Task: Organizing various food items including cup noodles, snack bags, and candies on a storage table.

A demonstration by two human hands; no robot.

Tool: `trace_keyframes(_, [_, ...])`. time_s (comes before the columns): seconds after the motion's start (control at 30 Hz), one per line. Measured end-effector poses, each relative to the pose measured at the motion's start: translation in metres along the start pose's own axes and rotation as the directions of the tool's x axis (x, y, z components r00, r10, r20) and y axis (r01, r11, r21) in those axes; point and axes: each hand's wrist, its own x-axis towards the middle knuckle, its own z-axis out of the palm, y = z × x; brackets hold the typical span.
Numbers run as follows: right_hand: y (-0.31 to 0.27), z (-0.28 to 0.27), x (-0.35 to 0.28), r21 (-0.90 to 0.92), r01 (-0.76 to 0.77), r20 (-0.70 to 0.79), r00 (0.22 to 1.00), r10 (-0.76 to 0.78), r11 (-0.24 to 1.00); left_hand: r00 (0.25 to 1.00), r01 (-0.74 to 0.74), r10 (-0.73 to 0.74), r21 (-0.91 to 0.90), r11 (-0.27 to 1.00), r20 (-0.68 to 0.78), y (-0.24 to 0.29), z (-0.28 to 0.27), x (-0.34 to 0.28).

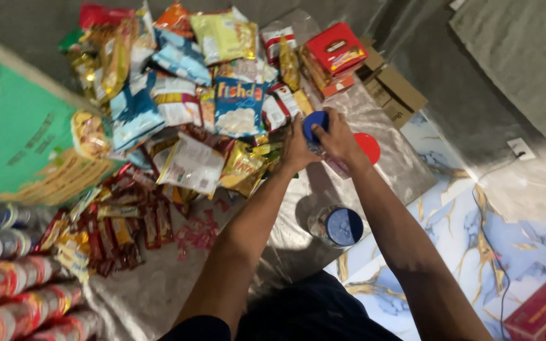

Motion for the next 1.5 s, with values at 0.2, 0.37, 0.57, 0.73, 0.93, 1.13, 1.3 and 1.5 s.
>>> trace_keyframes(0.2, [-0.036, -0.012, -0.046, -0.028, 0.366, -0.322, 0.878, -0.355, 0.93, 0.998, 0.031, -0.027, 0.087, 0.996, -0.055, 0.06, -0.051, -0.113])
trace_keyframes(0.37, [-0.097, 0.017, -0.119, 0.449, 0.316, -0.232, 0.944, -0.233, 0.836, 0.979, 0.193, -0.2, -0.134, 0.972, -0.044, 0.06, -0.076, -0.251])
trace_keyframes(0.57, [-0.125, 0.073, -0.169, 0.659, 0.234, -0.026, 0.957, -0.289, 0.715, 0.903, 0.427, -0.43, -0.142, 0.893, 0.013, -0.008, -0.091, -0.356])
trace_keyframes(0.73, [-0.112, 0.1, -0.18, 0.565, 0.166, 0.027, 0.975, -0.22, 0.808, 0.895, 0.414, -0.406, 0.004, 0.91, -0.182, -0.047, -0.128, -0.382])
trace_keyframes(0.93, [-0.099, 0.129, -0.185, 0.501, 0.114, 0.125, 0.971, -0.202, 0.858, 0.883, 0.387, -0.369, 0.005, 0.922, -0.291, -0.082, -0.155, -0.389])
trace_keyframes(1.13, [-0.096, 0.142, -0.199, 0.291, 0.158, 0.176, 0.961, -0.215, 0.944, 0.892, 0.4, -0.375, 0.057, 0.915, -0.252, -0.067, -0.168, -0.367])
trace_keyframes(1.3, [-0.117, 0.1, -0.211, 0.277, 0.136, 0.108, 0.979, -0.172, 0.951, 0.946, 0.201, -0.195, -0.007, 0.98, -0.26, -0.064, -0.14, -0.332])
trace_keyframes(1.5, [-0.085, 0.006, -0.183, 0.286, 0.223, -0.208, 0.964, -0.167, 0.932, 0.99, -0.132, 0.111, -0.292, 0.947, -0.087, 0.021, -0.09, -0.208])
